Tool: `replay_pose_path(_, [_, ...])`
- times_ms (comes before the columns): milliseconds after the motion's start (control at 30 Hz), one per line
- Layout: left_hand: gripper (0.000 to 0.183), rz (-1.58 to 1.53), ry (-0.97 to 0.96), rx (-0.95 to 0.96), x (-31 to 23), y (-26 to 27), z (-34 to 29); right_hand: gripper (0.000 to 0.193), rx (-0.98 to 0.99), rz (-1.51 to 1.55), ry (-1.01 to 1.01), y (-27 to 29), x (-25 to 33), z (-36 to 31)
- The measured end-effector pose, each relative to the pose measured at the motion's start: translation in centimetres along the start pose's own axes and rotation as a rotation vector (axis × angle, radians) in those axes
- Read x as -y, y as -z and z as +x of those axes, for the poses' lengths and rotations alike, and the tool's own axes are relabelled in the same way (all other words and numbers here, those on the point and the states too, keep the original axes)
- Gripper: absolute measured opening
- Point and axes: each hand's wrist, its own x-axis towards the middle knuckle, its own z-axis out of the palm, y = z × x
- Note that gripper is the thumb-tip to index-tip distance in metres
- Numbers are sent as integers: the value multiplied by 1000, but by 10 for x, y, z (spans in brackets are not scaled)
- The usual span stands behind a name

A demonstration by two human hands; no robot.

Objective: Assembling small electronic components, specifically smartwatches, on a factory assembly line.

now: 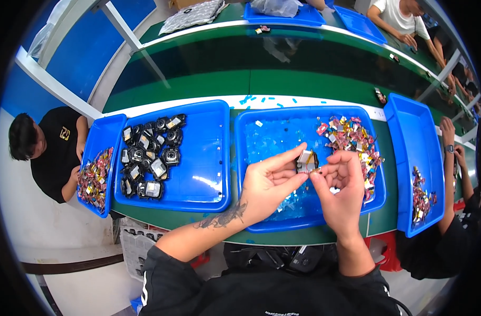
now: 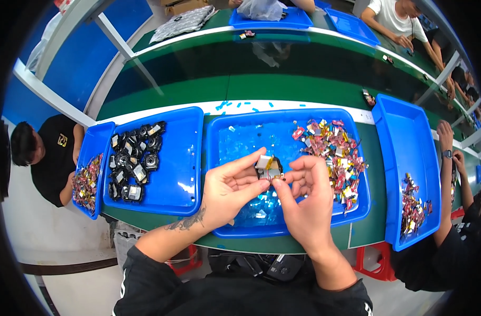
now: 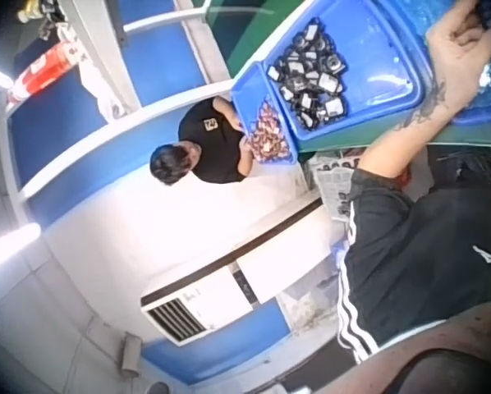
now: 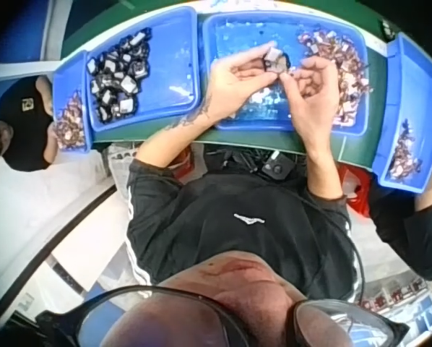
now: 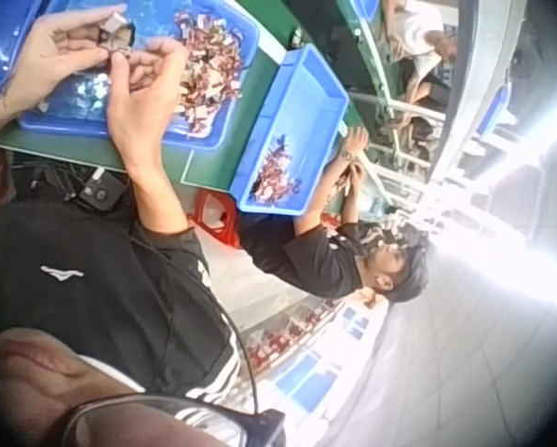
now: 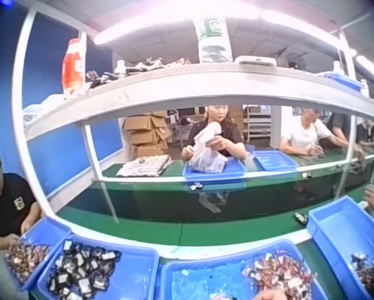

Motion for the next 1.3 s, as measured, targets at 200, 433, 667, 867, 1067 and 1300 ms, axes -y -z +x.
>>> replay_pose_path(200, [63, -6, 72, -7, -9, -3, -1, 37, 17, -64, -28, 3, 3, 1])
replay_pose_path(433, [60, 19, 57, -15, -10, -1, 0, 41, 68, -129, -26, 5, 4, 4])
replay_pose_path(667, [59, -27, 74, -31, -9, -2, -1, 39, 32, -279, 183, -8, 2, 2])
replay_pose_path(867, [60, -10, 36, -127, -10, 0, 0, 39, 235, -267, 23, -14, 22, 25])
replay_pose_path(1067, [38, 734, -362, -249, -24, 52, 25, 43, 501, -287, 10, -29, 20, 144])
replay_pose_path(1300, [27, -958, -51, -24, -47, 81, -22, 42, 303, -575, -242, -37, -77, 267])
